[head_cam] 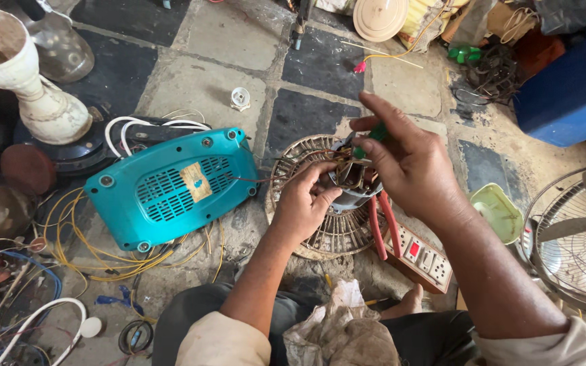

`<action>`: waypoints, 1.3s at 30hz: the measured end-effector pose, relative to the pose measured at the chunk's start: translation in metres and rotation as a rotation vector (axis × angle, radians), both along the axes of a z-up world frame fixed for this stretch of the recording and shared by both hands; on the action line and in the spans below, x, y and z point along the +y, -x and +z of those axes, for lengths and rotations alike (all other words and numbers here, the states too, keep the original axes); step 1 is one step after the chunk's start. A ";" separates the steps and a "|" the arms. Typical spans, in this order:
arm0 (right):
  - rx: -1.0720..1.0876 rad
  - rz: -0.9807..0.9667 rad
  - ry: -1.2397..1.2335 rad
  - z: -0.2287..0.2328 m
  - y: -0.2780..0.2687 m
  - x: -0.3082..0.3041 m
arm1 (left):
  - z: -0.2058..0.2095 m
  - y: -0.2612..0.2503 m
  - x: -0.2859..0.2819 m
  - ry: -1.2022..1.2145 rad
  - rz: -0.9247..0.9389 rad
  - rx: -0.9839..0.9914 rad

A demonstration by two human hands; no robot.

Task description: The person disassembles and repairs an appliance motor using pliers and a screwdriver, handling wires, a motor housing, and a cooling fan.

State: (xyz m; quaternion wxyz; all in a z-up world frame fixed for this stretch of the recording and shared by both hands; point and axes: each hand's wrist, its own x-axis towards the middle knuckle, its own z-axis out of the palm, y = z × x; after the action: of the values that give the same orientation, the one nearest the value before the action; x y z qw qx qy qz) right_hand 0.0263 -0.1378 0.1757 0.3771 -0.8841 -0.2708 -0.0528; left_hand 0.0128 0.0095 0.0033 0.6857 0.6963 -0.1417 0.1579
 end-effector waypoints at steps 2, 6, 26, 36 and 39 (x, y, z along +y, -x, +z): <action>-0.003 0.019 0.006 0.000 0.001 0.001 | -0.005 -0.003 -0.004 -0.015 0.032 -0.010; 0.020 0.091 0.026 0.007 0.001 0.000 | -0.022 -0.009 -0.019 0.212 -0.032 0.105; -0.002 -0.050 0.044 0.001 0.005 0.005 | -0.026 -0.010 -0.027 0.238 0.022 0.151; -0.037 -0.028 -0.167 -0.017 0.004 0.004 | -0.030 -0.009 -0.026 0.155 0.095 0.097; -0.157 -0.088 -0.041 -0.013 0.004 0.009 | -0.027 -0.009 -0.027 0.185 0.086 0.100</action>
State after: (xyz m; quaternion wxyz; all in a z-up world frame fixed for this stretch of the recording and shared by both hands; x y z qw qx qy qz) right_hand 0.0219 -0.1290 0.1626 0.3699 -0.8805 -0.2592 -0.1439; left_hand 0.0217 -0.0171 -0.0236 0.7458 0.6425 -0.0619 0.1648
